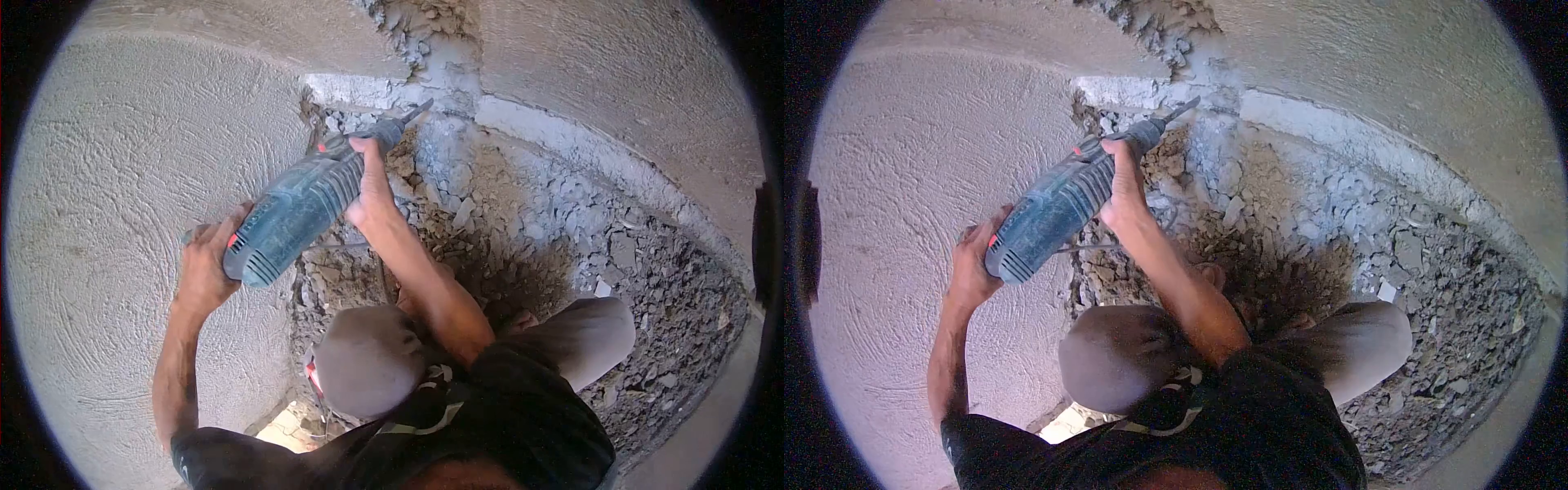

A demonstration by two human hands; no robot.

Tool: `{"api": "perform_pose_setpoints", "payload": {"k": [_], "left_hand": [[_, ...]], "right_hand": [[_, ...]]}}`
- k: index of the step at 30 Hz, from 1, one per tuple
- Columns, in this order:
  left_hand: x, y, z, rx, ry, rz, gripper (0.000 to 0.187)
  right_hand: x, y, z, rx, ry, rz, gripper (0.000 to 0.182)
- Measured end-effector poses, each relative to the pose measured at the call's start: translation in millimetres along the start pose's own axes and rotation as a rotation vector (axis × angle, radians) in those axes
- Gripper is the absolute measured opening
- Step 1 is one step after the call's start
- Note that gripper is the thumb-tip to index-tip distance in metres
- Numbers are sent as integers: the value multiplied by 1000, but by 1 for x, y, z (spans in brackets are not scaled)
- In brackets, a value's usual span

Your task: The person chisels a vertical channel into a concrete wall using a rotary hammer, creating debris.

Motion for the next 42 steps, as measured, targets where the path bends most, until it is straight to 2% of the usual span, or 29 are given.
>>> {"api": "perform_pose_setpoints", "payload": {"k": [5,9,10,11,13,15,17,19,21,25,27,31,32,33,35,36,42], "left_hand": [[-7,12,27,-28,3,-24,87],[17,36,48,55,5,110,91],[29,42,52,97,10,154,90],[34,49,63,112,21,151,90],[36,69,93,87,112,130,99],[33,81,117,108,212,74,103],[30,95,136,119,326,9,108],[30,106,136,156,320,-48,111],[33,118,133,193,329,-52,109],[40,138,122,274,286,-16,101],[42,145,115,345,272,-4,98],[45,146,113,327,214,42,93],[49,143,111,311,207,59,82],[50,140,110,330,209,61,82],[61,130,111,352,145,116,69],[62,126,118,352,168,110,60],[79,123,179,383,-21,135,59]], "right_hand": [[0,4,-7,-65,54,-11,49],[1,20,-28,-97,110,-1,51],[-4,26,-31,-151,150,-79,51],[-5,29,-39,-155,169,-82,51],[11,34,-59,-138,120,60,45],[8,30,-77,-113,229,23,44],[10,26,-104,29,443,19,45],[12,36,-96,34,455,48,45],[15,48,-92,42,431,109,46],[24,64,-75,-20,474,102,46],[26,73,-67,28,483,98,47],[28,80,-63,-5,417,106,49],[24,80,-64,3,399,95,49],[20,80,-64,10,379,84,49],[12,70,-68,-4,371,78,49],[10,66,-76,3,342,90,49],[-4,45,-114,-117,376,47,46]]}}
Point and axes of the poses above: each hand's wrist, its own y-axis away from the middle knuckle, its own z-axis out of the palm, x = y × z, the point moved 10 cm from there along -y, towards the middle knuckle, and after that the axes turned 1 degree about y, right-handed, at the moved point
